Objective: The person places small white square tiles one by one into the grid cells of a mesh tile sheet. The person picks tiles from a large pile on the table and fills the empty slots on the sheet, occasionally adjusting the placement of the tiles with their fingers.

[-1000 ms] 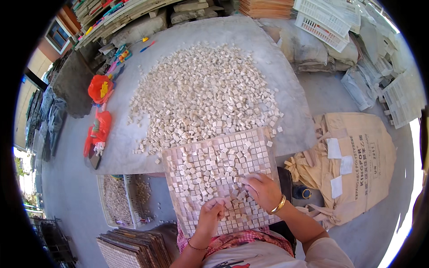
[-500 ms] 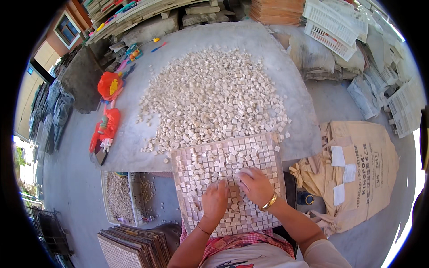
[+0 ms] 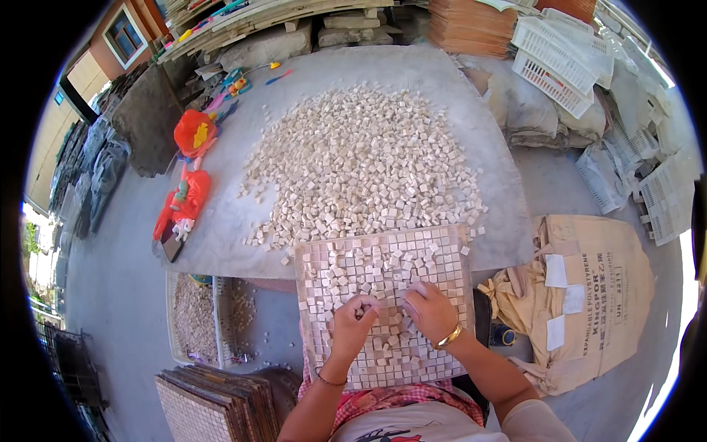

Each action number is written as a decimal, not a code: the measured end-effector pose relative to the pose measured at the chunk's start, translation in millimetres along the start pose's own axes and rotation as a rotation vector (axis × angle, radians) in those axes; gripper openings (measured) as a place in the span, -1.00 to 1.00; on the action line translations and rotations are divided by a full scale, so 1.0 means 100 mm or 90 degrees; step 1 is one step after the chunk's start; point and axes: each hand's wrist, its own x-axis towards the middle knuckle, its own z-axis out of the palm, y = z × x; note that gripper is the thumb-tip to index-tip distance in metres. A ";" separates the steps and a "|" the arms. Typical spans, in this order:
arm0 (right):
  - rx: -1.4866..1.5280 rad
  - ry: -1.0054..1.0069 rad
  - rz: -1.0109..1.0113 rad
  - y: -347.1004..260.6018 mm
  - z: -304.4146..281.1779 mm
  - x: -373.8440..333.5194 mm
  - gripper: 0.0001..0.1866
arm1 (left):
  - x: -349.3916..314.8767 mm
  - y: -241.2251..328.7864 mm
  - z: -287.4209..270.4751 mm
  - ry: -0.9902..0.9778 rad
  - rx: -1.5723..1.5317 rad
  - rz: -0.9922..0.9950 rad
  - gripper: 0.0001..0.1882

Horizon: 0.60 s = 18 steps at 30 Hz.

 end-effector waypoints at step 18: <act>-0.045 0.048 -0.090 0.08 0.10 -0.01 -0.86 | 0.14 -0.14 0.42 0.152 0.516 0.332 -0.93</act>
